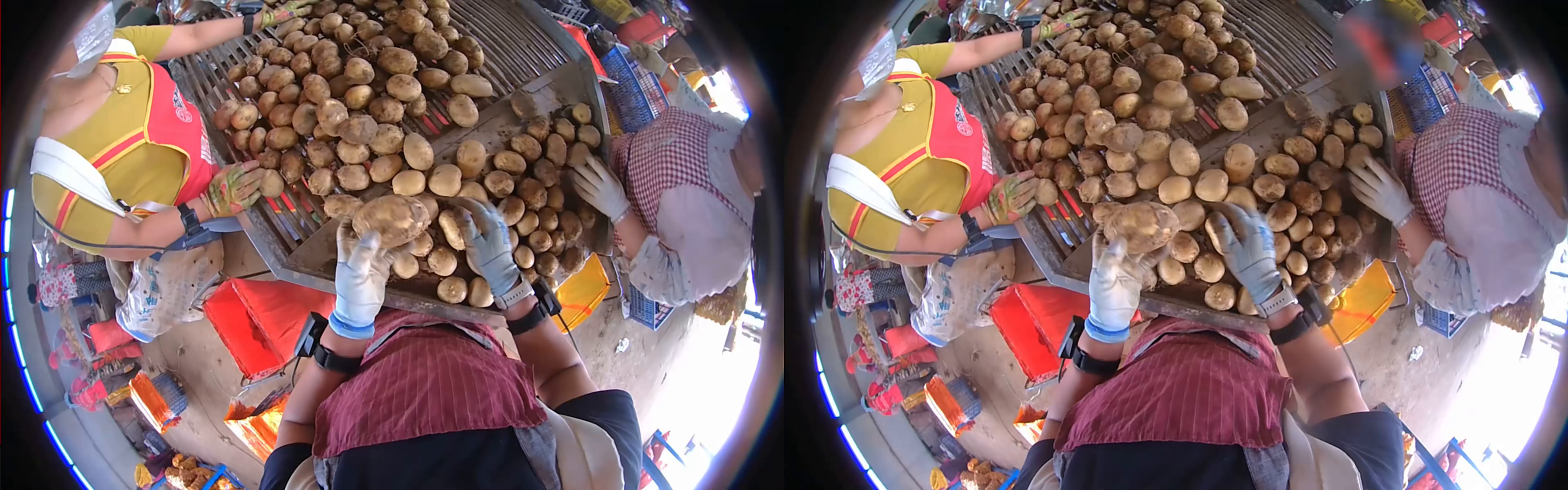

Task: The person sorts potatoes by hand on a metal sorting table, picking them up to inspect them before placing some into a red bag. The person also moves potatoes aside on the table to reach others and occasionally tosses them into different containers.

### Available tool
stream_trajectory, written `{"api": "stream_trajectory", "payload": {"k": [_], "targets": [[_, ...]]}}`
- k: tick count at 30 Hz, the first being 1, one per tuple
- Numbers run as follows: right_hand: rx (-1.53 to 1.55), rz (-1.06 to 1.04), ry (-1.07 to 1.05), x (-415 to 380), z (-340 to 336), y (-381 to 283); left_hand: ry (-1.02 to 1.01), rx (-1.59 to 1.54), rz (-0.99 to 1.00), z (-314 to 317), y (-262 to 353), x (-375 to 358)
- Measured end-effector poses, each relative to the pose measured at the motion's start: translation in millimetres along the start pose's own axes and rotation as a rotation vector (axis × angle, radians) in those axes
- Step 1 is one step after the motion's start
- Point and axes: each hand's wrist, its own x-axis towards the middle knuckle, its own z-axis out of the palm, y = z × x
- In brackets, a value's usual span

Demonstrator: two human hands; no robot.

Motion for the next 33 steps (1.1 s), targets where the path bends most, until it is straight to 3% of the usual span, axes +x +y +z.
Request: {"api": "stream_trajectory", "payload": {"k": [1, 3, 5, 6, 8, 13, 16, 17, 19, 22, 24, 27, 29, 30, 31, 33], "targets": [[0.576, 0.061, -0.101, -1, 3, -14, -0.005, -0.001, -0.003, 0, -3, -1], [1.131, 0.007, -0.439, 4, 21, -21, -0.158, 0.412, 0.361, -4, -11, 0], [1.142, 0.142, -0.359, -1, 23, -51, -0.254, 0.542, 0.391, -14, -2, 0], [1.145, 0.144, -0.359, -2, 20, -55, -0.207, 0.563, 0.279, -13, 3, -5], [0.754, -0.111, -0.307, -1, 17, -59, -0.149, 0.502, 0.136, -16, 4, -11], [0.454, -0.146, -0.363, -3, 11, -71, -0.108, 0.626, 0.165, -32, 7, -20], [-0.455, -0.32, -0.175, -3, 21, -10, 0.027, 0.702, 0.26, -50, 0, -19], [-0.532, -0.197, -0.138, -6, 12, 2, 0.063, 0.71, 0.295, -60, -1, -18], [-0.68, -0.297, -0.025, -26, -5, 42, 0.119, 0.692, 0.259, -80, -1, -24], [-0.639, -0.199, -0.008, -34, -32, 53, 0.179, 0.676, 0.232, -90, -2, -23], [-0.718, -0.194, 0.168, -27, -37, 72, 0.237, 0.75, 0.265, -95, 3, -26], [-0.871, -0.224, 0.375, -12, -61, 112, 0.243, 0.523, 0.209, -79, 10, -31], [-0.984, -0.034, 0.368, 0, -81, 102, 0.247, 0.433, 0.24, -76, 11, -34], [-0.844, -0.037, 0.421, 10, -88, 110, 0.252, 0.393, 0.227, -78, 12, -35], [-0.919, -0.107, 0.519, 19, -89, 115, 0.254, 0.354, 0.215, -79, 13, -36], [-0.759, -0.203, 0.475, 38, -73, 67, 0.262, 0.299, 0.229, -79, 15, -39]]}}
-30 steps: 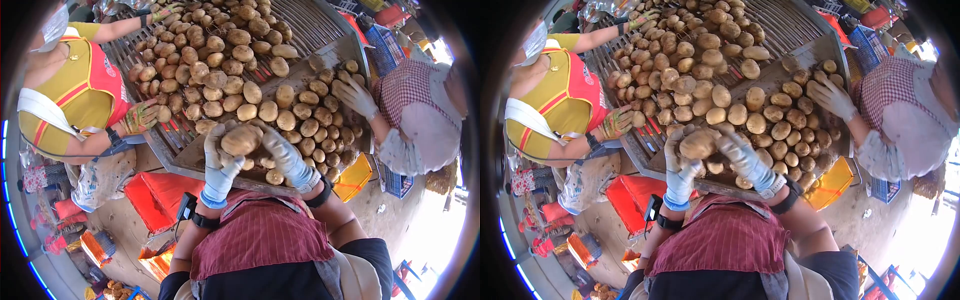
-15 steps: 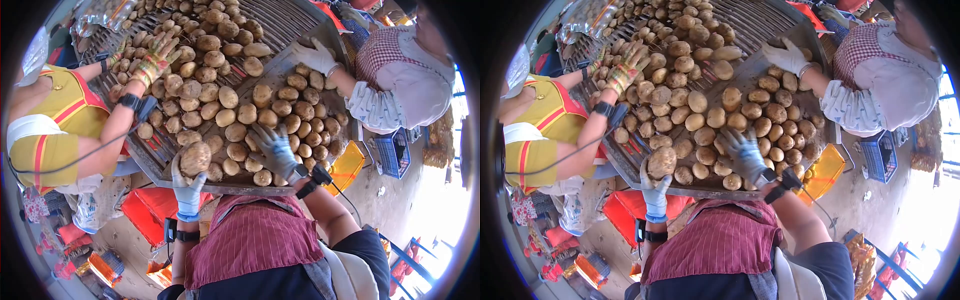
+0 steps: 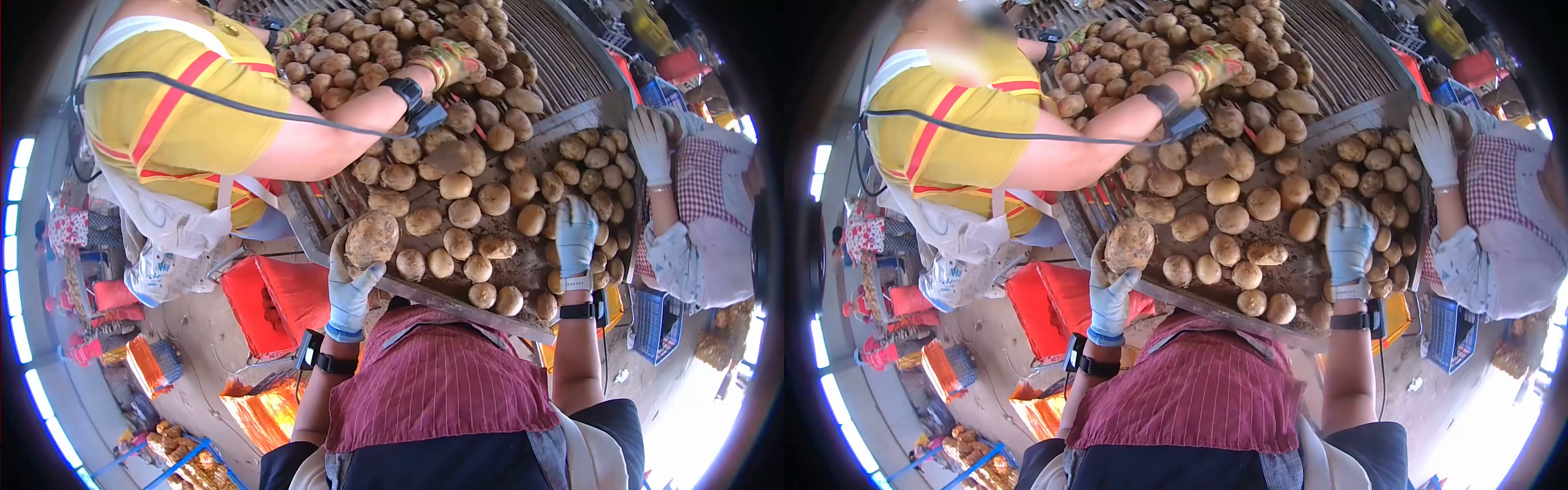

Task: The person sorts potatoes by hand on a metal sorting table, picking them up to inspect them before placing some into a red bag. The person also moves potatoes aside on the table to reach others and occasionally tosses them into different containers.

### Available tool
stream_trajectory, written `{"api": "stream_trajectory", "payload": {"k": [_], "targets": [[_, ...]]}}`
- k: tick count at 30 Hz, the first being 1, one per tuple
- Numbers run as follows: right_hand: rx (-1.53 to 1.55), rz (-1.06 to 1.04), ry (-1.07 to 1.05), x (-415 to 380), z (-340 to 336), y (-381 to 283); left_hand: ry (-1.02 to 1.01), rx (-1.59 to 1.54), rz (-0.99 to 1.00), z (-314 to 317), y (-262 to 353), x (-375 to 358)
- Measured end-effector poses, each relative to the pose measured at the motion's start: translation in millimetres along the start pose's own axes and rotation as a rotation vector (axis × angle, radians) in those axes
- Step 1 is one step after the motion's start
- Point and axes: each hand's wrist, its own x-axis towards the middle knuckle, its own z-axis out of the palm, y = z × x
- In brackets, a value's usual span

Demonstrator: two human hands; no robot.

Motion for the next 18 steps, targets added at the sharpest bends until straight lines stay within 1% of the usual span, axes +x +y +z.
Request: {"api": "stream_trajectory", "payload": {"k": [2, 4, 6, 8, 9, 10, 11, 13, 14, 16, 17, 18], "targets": [[0.309, -0.005, -0.19, 15, 1, -60, 0.024, -0.043, -0.004, -3, -2, 2], [0.479, -0.123, -0.357, 34, 13, -116, 0.045, -0.081, -0.018, -9, -7, 10], [0.37, -0.176, -0.346, 55, 28, -164, 0.073, -0.114, -0.039, -9, -6, 15], [0.327, -0.267, -0.179, 73, 58, -197, 0.126, -0.071, -0.022, -4, -2, 23], [0.304, -0.209, -0.213, 74, 73, -210, 0.169, 0.001, 0.024, -1, -4, 28], [0.281, -0.146, -0.245, 73, 84, -221, 0.153, 0.001, 0.025, -2, -9, 31], [0.215, -0.111, -0.282, 72, 83, -227, 0.207, 0.138, 0.084, -5, -16, 35], [0.245, -0.229, -0.335, 58, 82, -217, 0.31, 0.416, 0.208, -11, -33, 39], [0.256, -0.282, -0.359, 46, 73, -211, 0.301, 0.414, 0.215, -17, -45, 35], [0.362, -0.34, -0.326, 16, 59, -188, 0.288, 1.041, 0.392, -30, -59, 26], [0.383, -0.398, -0.318, 2, 47, -172, 0.285, 1.039, 0.405, -28, -58, 22], [0.403, -0.457, -0.312, -11, 37, -155, 0.218, 1.08, 0.374, -23, -57, 17]]}}
